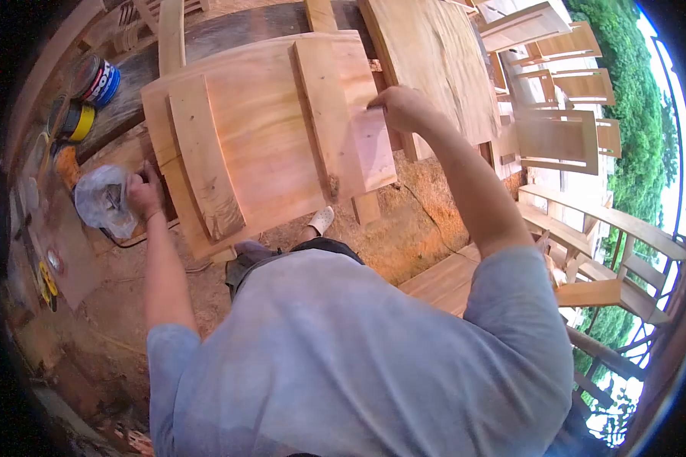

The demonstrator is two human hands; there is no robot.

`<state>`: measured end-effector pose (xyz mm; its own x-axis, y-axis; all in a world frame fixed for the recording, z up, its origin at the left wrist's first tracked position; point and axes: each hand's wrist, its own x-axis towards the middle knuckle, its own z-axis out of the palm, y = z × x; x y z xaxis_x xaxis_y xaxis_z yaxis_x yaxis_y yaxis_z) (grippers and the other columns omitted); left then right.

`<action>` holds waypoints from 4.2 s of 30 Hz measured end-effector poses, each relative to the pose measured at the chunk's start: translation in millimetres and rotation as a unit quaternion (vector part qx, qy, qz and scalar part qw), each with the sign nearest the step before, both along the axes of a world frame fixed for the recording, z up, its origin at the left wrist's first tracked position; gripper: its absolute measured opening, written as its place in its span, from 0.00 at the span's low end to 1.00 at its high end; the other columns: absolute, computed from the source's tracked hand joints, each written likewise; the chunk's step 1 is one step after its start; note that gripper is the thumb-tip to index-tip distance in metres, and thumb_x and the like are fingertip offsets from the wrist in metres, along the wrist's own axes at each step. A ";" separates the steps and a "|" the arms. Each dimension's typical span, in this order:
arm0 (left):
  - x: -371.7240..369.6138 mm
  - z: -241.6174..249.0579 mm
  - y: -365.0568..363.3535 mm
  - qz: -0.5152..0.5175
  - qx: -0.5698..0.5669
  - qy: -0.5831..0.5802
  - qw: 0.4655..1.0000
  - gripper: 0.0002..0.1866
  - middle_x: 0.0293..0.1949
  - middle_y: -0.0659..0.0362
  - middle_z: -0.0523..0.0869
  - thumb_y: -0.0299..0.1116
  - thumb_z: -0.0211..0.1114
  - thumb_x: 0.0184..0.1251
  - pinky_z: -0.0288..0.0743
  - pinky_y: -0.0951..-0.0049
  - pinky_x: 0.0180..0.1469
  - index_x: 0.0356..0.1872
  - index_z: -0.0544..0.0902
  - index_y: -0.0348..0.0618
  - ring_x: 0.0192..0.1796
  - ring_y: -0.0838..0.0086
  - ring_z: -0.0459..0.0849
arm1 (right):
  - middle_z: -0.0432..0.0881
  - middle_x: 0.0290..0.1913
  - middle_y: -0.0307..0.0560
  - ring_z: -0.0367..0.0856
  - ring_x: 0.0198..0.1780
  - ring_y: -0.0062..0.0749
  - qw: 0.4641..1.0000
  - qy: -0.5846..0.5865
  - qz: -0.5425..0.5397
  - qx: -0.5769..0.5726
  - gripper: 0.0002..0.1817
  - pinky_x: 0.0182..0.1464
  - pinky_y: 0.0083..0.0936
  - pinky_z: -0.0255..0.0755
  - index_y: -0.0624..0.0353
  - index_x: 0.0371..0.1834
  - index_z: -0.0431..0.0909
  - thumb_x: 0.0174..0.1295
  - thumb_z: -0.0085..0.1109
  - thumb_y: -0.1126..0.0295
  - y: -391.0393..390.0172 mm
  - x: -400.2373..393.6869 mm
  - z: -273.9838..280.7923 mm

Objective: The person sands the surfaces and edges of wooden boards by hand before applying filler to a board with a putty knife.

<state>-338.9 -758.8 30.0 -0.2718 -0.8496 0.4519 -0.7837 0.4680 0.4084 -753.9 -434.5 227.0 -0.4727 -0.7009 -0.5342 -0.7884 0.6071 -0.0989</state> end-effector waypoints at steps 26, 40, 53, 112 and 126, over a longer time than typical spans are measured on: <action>-3.8 39.5 23.5 -0.046 0.068 0.082 0.993 0.16 0.29 0.50 0.84 0.38 0.66 0.68 0.74 0.55 0.33 0.26 0.81 0.36 0.32 0.52 0.82 | 0.82 0.46 0.69 0.79 0.51 0.63 0.952 0.038 -0.268 -0.141 0.15 0.56 0.48 0.71 0.67 0.43 0.81 0.61 0.45 0.74 -94.6 182.1 9.5; -0.3 49.0 25.3 -0.095 0.115 0.117 0.982 0.15 0.27 0.50 0.82 0.35 0.68 0.66 0.73 0.57 0.32 0.25 0.78 0.34 0.30 0.52 0.81 | 0.78 0.58 0.64 0.76 0.61 0.57 0.967 0.037 -0.220 -0.122 0.24 0.65 0.38 0.69 0.71 0.58 0.77 0.56 0.45 0.80 -93.5 185.4 -17.3; 3.8 44.3 26.2 -0.101 0.112 0.142 0.978 0.14 0.27 0.51 0.83 0.35 0.66 0.68 0.73 0.58 0.31 0.25 0.79 0.37 0.30 0.53 0.82 | 0.87 0.44 0.58 0.86 0.47 0.39 0.918 0.022 -0.381 -0.111 0.24 0.51 0.31 0.77 0.65 0.57 0.81 0.56 0.44 0.79 -85.9 144.5 -2.0; 60.1 93.4 141.3 -0.024 0.461 0.269 0.846 0.22 0.27 0.60 0.85 0.48 0.64 0.72 0.74 0.73 0.32 0.33 0.85 0.33 0.32 0.78 0.81 | 0.83 0.56 0.47 0.82 0.56 0.35 0.419 -0.565 -0.461 -0.541 0.21 0.63 0.34 0.73 0.65 0.63 0.73 0.73 0.53 0.63 152.0 101.7 -74.8; -33.7 317.8 -29.3 -0.128 0.160 0.294 0.934 0.32 0.47 0.52 0.82 0.52 0.69 0.64 0.77 0.73 0.43 0.54 0.80 0.30 0.45 0.72 0.82 | 0.84 0.56 0.47 0.81 0.59 0.45 0.294 -0.542 -0.168 -0.770 0.21 0.62 0.55 0.73 0.60 0.59 0.76 0.67 0.63 0.63 57.1 23.2 131.2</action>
<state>-372.6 -788.0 347.8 -0.2697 -0.9080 0.3206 -0.2593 0.3892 0.8839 -730.7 -377.4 358.2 -0.7902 -0.5172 0.3288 0.2903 -0.7883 -0.5425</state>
